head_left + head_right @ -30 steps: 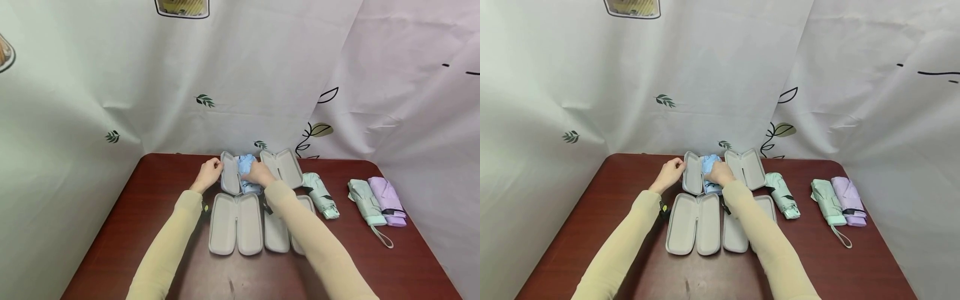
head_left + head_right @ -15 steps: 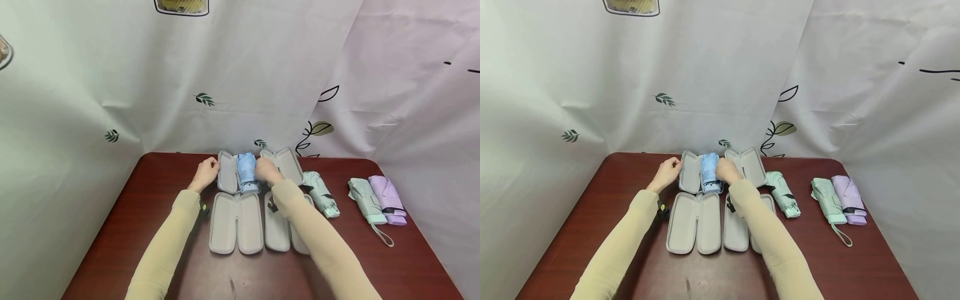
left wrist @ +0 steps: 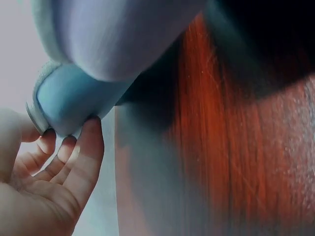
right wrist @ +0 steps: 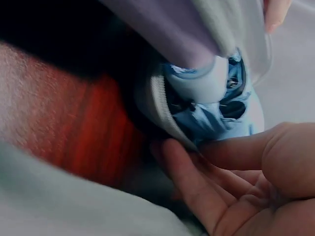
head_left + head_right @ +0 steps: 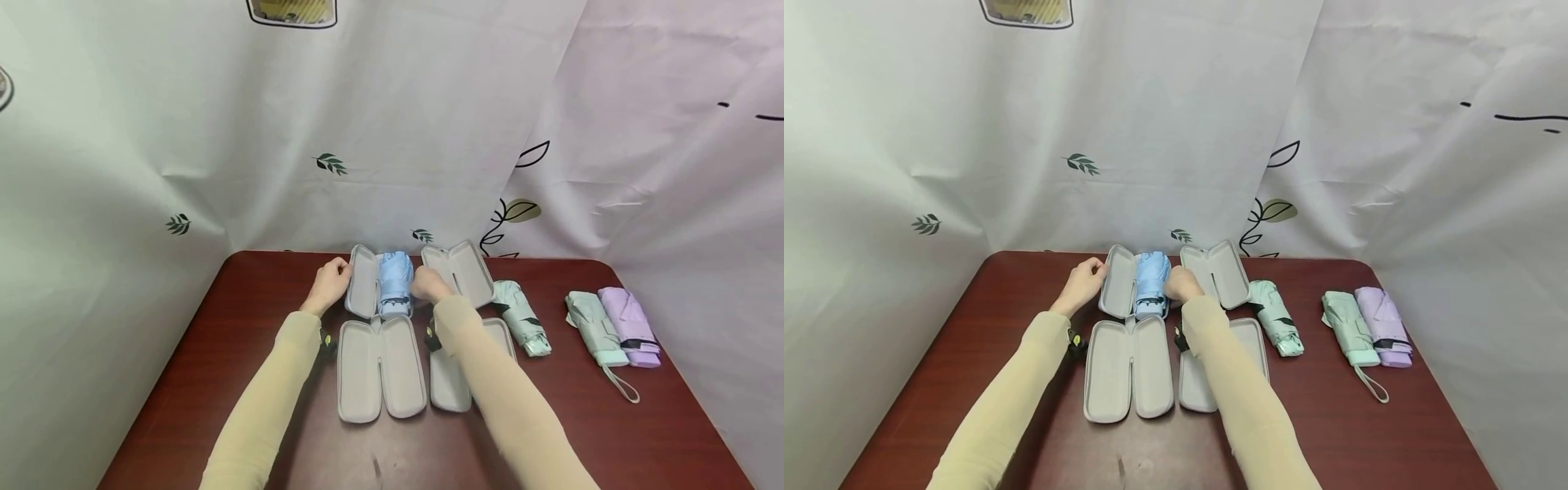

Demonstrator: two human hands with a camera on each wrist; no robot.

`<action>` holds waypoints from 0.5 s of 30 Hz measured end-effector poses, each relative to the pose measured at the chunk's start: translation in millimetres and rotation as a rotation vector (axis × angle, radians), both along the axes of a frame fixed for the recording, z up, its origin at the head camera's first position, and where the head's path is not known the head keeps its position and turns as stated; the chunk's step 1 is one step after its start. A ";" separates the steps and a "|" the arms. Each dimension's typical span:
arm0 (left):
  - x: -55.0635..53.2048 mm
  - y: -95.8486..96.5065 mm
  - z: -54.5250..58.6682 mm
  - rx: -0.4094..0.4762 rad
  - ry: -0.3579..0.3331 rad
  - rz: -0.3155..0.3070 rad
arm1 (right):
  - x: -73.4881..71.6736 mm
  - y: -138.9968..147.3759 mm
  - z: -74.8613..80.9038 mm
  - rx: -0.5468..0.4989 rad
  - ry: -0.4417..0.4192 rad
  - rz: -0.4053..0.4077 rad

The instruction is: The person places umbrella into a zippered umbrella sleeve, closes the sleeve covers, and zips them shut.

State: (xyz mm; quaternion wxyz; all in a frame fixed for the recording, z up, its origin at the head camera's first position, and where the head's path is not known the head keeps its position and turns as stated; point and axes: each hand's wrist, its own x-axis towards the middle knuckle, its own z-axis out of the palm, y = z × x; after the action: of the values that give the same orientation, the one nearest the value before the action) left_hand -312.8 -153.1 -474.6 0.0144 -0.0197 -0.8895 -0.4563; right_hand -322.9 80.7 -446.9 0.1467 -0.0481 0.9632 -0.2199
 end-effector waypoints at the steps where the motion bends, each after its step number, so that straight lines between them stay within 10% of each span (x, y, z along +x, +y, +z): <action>1: -0.1 -0.2 -0.4 0.005 -0.001 -0.005 | -0.6 0.0 -2.4 -0.019 -0.003 -0.016; 15: -0.2 -2.1 -2.2 0.080 -0.079 -0.060 | -2.2 4.6 -15.0 -0.147 0.081 -0.063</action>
State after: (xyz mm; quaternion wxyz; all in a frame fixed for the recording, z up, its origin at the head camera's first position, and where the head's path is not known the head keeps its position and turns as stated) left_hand -313.1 -155.2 -476.9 -0.0338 -0.0276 -0.8694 -0.4921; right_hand -325.1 85.4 -461.9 0.0964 -0.0372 0.9506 -0.2926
